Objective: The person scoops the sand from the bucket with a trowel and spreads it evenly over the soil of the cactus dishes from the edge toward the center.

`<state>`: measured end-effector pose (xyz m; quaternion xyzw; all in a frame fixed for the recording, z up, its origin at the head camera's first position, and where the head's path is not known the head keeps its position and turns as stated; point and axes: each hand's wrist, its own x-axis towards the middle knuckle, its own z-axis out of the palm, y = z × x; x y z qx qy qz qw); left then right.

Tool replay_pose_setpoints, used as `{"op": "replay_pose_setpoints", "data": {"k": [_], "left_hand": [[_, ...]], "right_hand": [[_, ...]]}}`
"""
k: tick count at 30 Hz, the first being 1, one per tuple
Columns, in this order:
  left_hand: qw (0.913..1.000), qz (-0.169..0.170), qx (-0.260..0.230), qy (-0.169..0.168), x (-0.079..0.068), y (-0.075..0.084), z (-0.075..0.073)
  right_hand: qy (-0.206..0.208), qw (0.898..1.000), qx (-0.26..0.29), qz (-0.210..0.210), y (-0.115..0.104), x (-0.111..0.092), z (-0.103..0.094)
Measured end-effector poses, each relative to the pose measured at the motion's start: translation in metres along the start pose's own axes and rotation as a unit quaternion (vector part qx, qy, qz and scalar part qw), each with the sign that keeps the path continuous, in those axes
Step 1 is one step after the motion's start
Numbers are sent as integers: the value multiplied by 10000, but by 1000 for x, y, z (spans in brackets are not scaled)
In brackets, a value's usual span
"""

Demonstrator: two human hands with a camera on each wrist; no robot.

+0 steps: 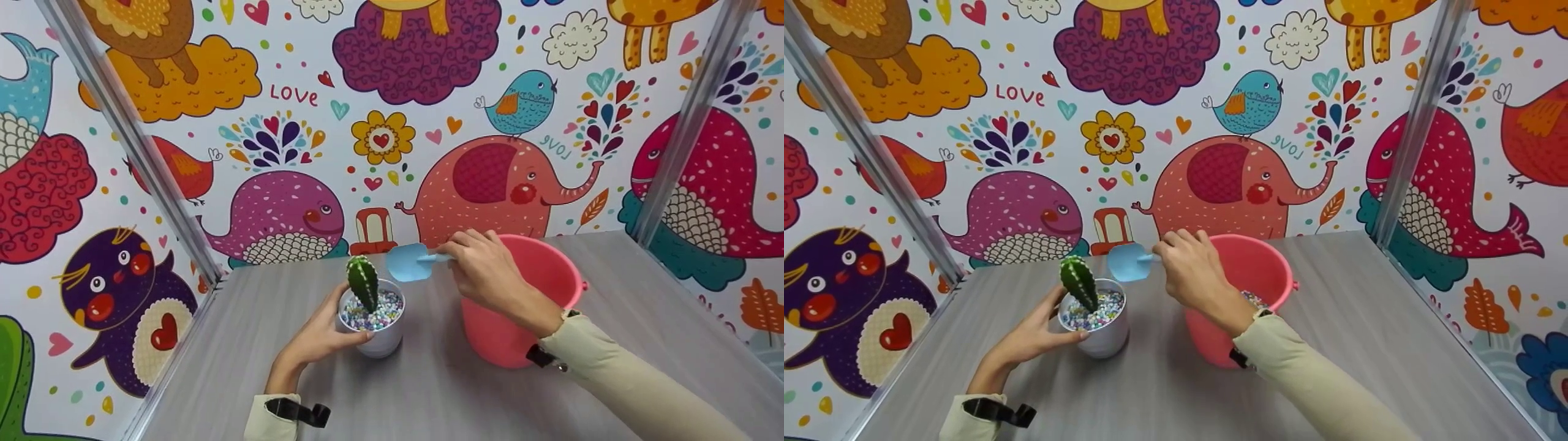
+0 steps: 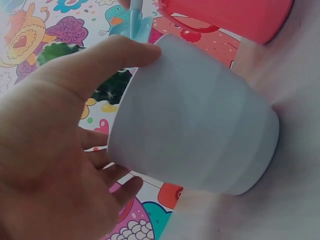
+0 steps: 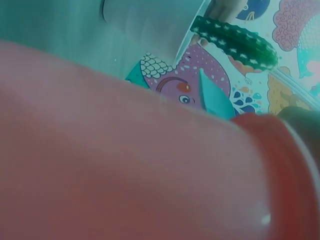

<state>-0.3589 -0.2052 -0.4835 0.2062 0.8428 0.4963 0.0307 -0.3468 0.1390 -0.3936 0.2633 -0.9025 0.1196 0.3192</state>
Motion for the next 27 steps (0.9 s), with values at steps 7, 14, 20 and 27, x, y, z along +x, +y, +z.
{"op": "replay_pose_setpoints", "data": {"k": [7, 14, 20, 27], "left_hand": [[9990, -91, 9, 433, -1, 5, -7], [9914, 122, -322, 1265, 0, 28, -11], [9840, 599, -182, 1665, -1, 49, -3], [9579, 1403, 207, 2497, 0, 72, 3]], "right_hand": [[-259, 9969, 482, 566, 11, -11, -13], [-336, 9932, 717, 852, 27, -28, -29], [-289, 9940, 546, 908, 46, -46, -46], [-404, 9892, 512, 1314, 67, -66, -64]]}}
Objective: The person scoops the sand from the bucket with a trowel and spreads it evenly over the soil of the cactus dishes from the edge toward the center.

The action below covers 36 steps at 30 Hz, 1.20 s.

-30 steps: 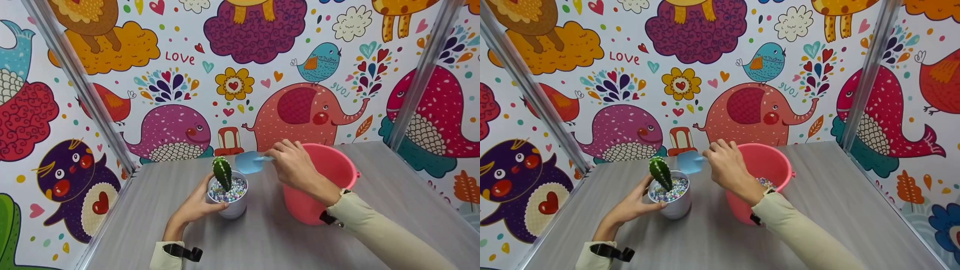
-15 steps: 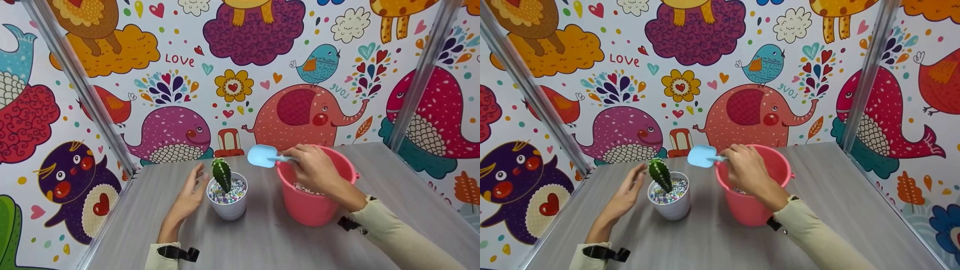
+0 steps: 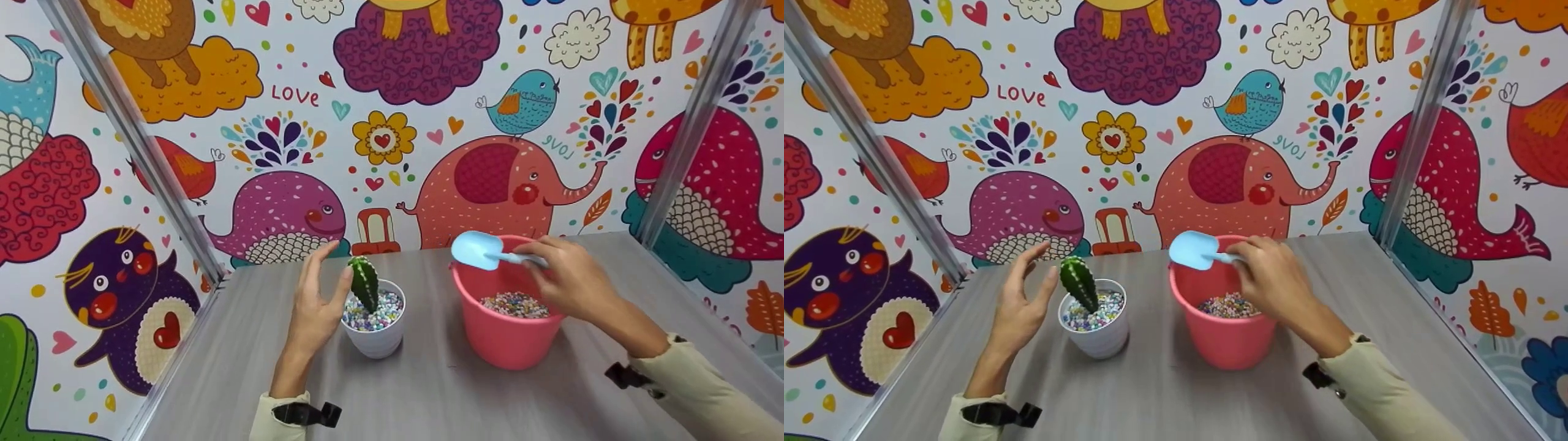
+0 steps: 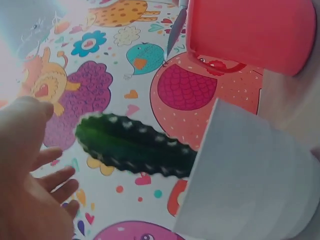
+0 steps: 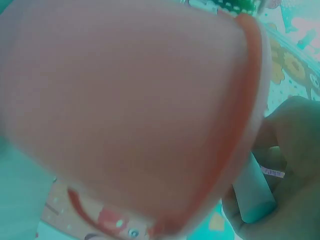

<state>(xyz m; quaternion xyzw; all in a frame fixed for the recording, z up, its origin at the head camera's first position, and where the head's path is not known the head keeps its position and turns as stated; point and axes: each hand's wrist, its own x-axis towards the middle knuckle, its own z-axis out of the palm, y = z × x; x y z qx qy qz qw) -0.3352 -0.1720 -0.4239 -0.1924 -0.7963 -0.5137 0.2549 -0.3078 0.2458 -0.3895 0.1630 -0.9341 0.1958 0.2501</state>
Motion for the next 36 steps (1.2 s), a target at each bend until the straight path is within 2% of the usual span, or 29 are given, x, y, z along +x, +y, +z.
{"op": "replay_pose_setpoints", "data": {"k": [2, 5, 10, 13, 17, 18, 20, 22, 25, 28, 32, 36], "left_hand": [[9991, 376, 98, 167, 2, 8, 4], [9940, 952, 495, 217, 4, 20, 10], [9755, 1702, 1389, 104, 2, 35, 24], [9619, 2027, 1834, -85, -1, 41, 37], [9433, 2373, 2258, -536, -8, 49, 60], [9412, 2402, 2280, -669, -10, 51, 66], [9420, 2379, 2168, -948, -12, 53, 80], [9485, 2223, 1892, -1228, -14, 53, 95], [9615, 1705, 1387, -1651, -16, 51, 119], [9715, 1053, 881, -1932, -20, 45, 141], [9800, 500, 157, -1918, -25, 36, 160], [9848, 165, -478, -1663, -27, 32, 168]], "right_hand": [[-66, 9999, 51, 132, 6, -4, -6], [-177, 9995, 98, 253, 15, -7, -13], [-464, 9984, -83, 301, 27, -4, -16], [-797, 9958, -158, 420, 32, 1, -15], [-1276, 9899, -89, 606, 36, 9, -11], [-1381, 9883, -75, 642, 36, 11, -9], [-1558, 9855, -89, 674, 37, 15, -6], [-1688, 9831, -176, 678, 36, 19, -2], [-1733, 9824, -359, 593, 35, 23, 6], [-1618, 9842, -604, 382, 33, 25, 17], [-1431, 9835, -1107, -72, 31, 25, 31], [-1501, 9743, -1632, -399, 28, 23, 36]]}}
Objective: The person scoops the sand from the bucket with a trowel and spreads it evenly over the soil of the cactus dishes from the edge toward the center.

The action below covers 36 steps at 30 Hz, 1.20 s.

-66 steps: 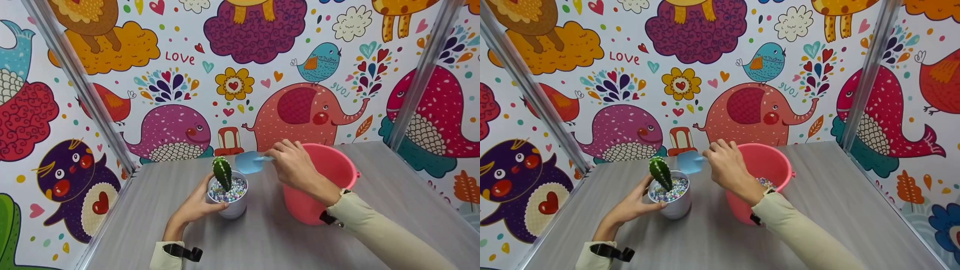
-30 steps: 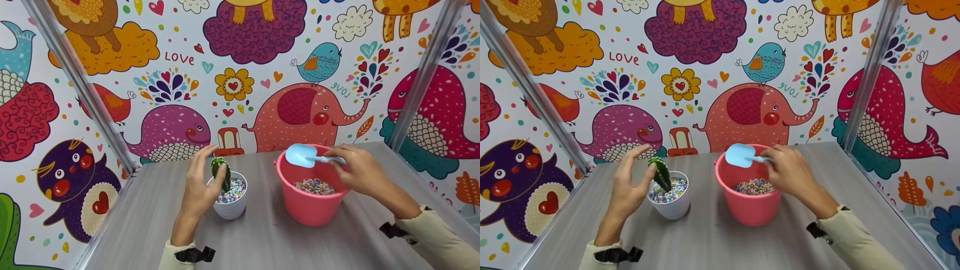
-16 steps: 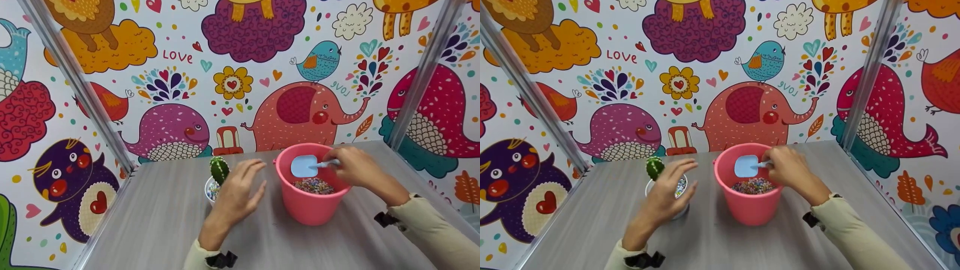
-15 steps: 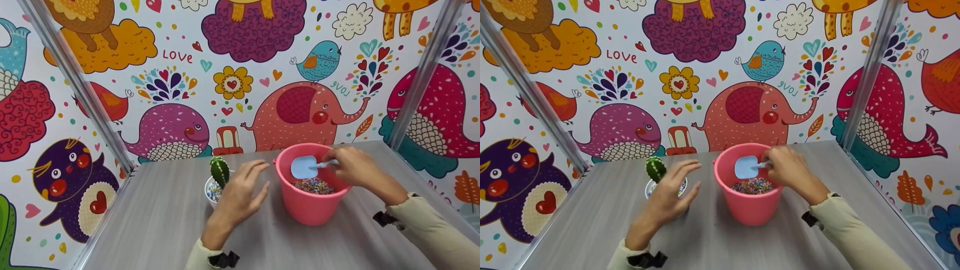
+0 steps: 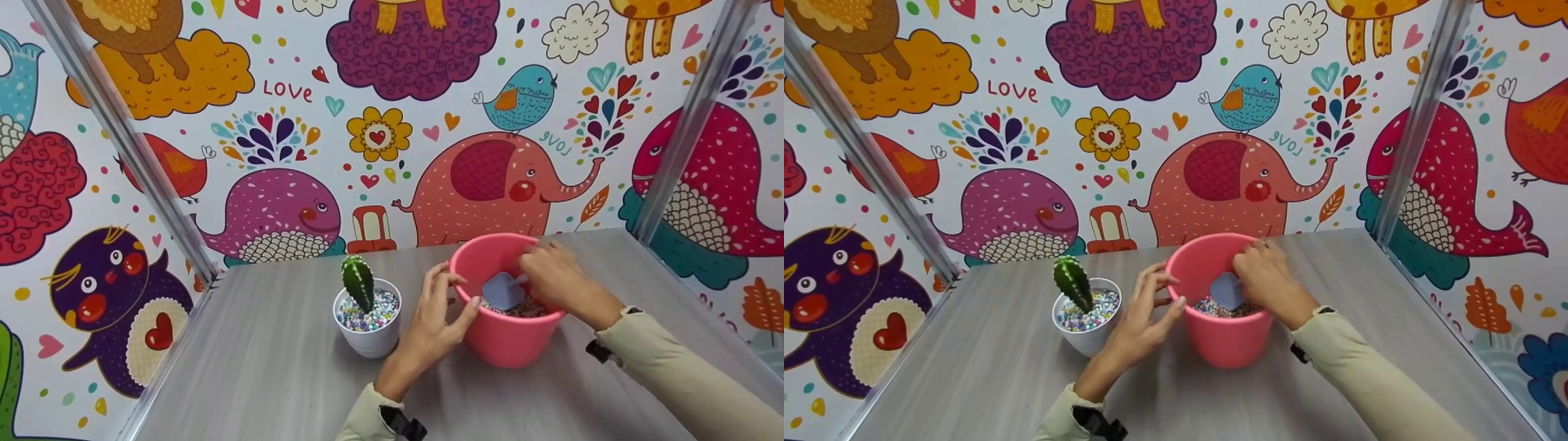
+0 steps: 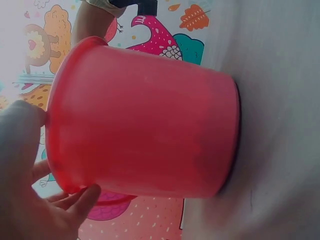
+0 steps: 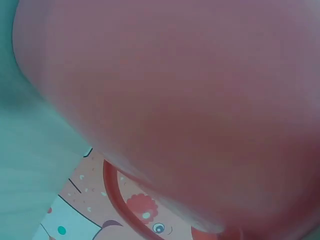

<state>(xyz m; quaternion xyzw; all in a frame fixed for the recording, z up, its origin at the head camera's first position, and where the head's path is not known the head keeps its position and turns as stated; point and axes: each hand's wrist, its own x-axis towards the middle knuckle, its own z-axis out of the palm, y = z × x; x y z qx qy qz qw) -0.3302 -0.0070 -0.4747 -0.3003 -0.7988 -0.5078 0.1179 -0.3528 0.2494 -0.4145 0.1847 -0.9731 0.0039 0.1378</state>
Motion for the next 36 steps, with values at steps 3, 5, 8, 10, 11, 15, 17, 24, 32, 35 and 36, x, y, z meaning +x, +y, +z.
{"op": "replay_pose_setpoints", "data": {"k": [3, 5, 8, 10, 11, 15, 17, 24, 32, 35, 36], "left_hand": [[9983, -190, -522, 177, 0, -2, 4], [9955, -316, -866, 235, 0, -4, 6], [9905, -416, -1283, 252, -1, -7, 9], [9892, -452, -1373, 252, -2, -9, 9], [9888, -447, -1405, 253, -2, -9, 9], [9893, -383, -1381, 275, -3, -10, 9], [9894, -341, -1383, 276, -3, -11, 10], [9891, -346, -1413, 207, -4, -10, 9], [9878, -430, -1486, 201, -4, -10, 9], [9874, -402, -1516, 209, -4, -10, 10], [9873, -390, -1523, 214, -4, -10, 10]], "right_hand": [[-236, 9992, -279, -187, -1, -1, -1], [-375, 9982, -347, -302, -1, -2, -2], [-456, 9981, -107, -411, 1, -2, -3], [-548, 9971, 197, -487, 3, -2, -3], [-641, 9959, 359, -526, 5, -1, -4], [-1162, 9865, 897, -719, 9, 1, -6], [-1402, 9814, 1049, -793, 10, 2, -7], [-2097, 9620, 1615, -675, 12, 6, -9], [-2210, 9533, 1947, -672, 16, 5, -10], [-2188, 9530, 1997, -635, 16, 5, -11], [-2189, 9528, 2014, -608, 17, 5, -11]]}}
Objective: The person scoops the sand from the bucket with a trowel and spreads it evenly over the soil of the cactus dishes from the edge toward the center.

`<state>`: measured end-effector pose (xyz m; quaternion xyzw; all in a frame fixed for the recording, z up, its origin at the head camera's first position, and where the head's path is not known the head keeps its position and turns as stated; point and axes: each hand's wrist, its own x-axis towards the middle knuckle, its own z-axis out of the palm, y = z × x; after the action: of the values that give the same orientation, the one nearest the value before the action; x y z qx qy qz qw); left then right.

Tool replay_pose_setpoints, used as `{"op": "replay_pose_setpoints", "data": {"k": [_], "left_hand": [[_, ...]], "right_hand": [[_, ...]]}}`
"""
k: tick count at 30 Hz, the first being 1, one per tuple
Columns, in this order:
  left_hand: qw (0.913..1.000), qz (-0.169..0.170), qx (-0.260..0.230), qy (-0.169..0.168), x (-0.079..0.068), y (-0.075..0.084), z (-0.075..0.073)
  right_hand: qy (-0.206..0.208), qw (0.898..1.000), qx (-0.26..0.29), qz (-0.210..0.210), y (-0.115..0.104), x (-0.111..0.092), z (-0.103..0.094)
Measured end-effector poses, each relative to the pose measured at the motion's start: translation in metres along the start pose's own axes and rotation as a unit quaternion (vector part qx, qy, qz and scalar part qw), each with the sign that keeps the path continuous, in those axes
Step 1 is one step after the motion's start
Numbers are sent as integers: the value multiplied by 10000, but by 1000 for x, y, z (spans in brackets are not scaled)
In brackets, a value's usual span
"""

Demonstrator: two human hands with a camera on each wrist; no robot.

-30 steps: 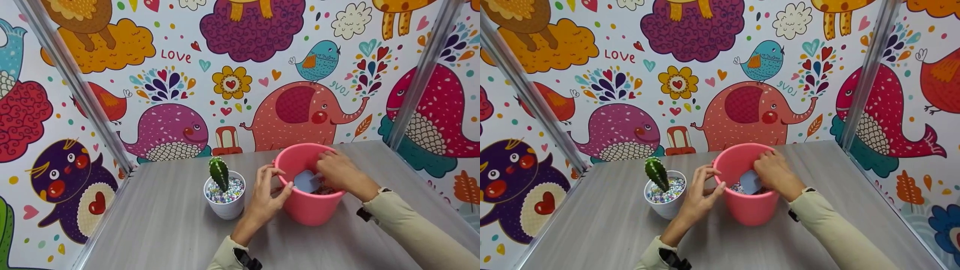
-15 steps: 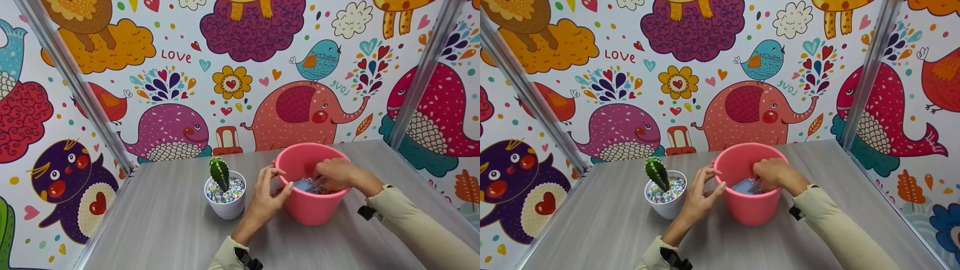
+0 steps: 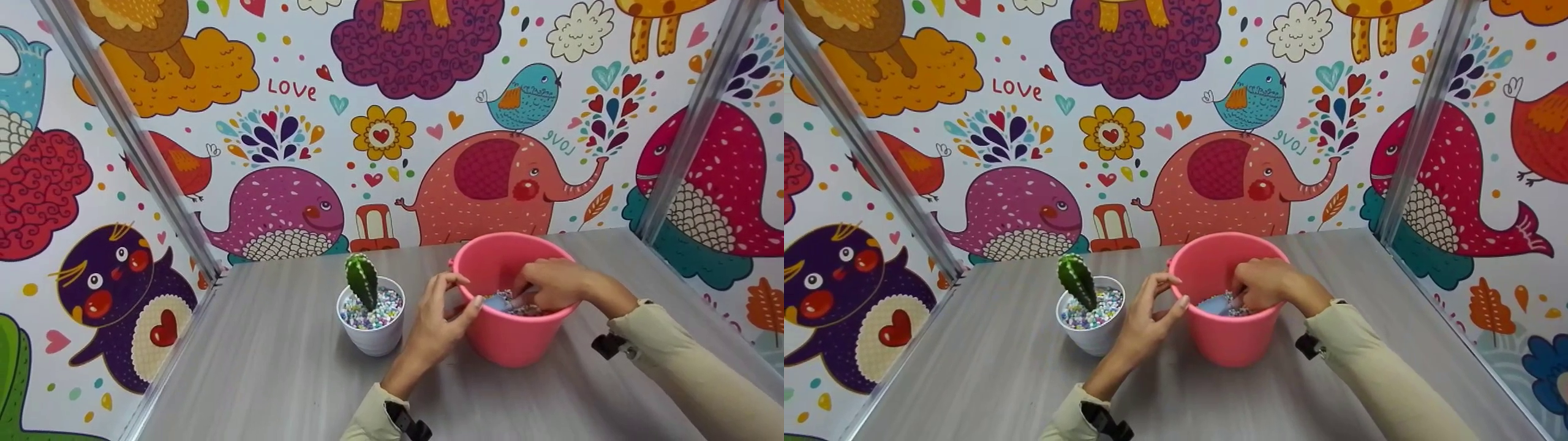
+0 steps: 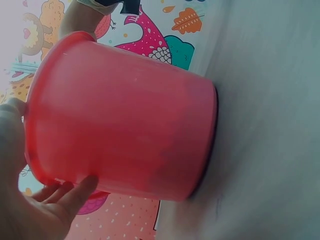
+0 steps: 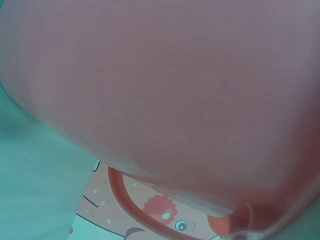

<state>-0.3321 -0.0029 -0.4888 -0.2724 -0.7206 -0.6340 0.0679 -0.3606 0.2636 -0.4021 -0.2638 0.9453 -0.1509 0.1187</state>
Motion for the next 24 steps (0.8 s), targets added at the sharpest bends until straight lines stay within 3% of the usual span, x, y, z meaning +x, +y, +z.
{"op": "replay_pose_setpoints", "data": {"k": [6, 16, 24], "left_hand": [[10000, -1, -46, -12, 1, -1, 0], [9998, -101, 57, -164, 0, 0, -1], [9998, -115, -80, -166, 0, -1, -3]], "right_hand": [[25, 9998, 132, 121, -1, -1, -3], [268, 9971, 619, -353, 5, -18, -15], [594, 9907, 1218, -131, 6, -35, -20]]}}
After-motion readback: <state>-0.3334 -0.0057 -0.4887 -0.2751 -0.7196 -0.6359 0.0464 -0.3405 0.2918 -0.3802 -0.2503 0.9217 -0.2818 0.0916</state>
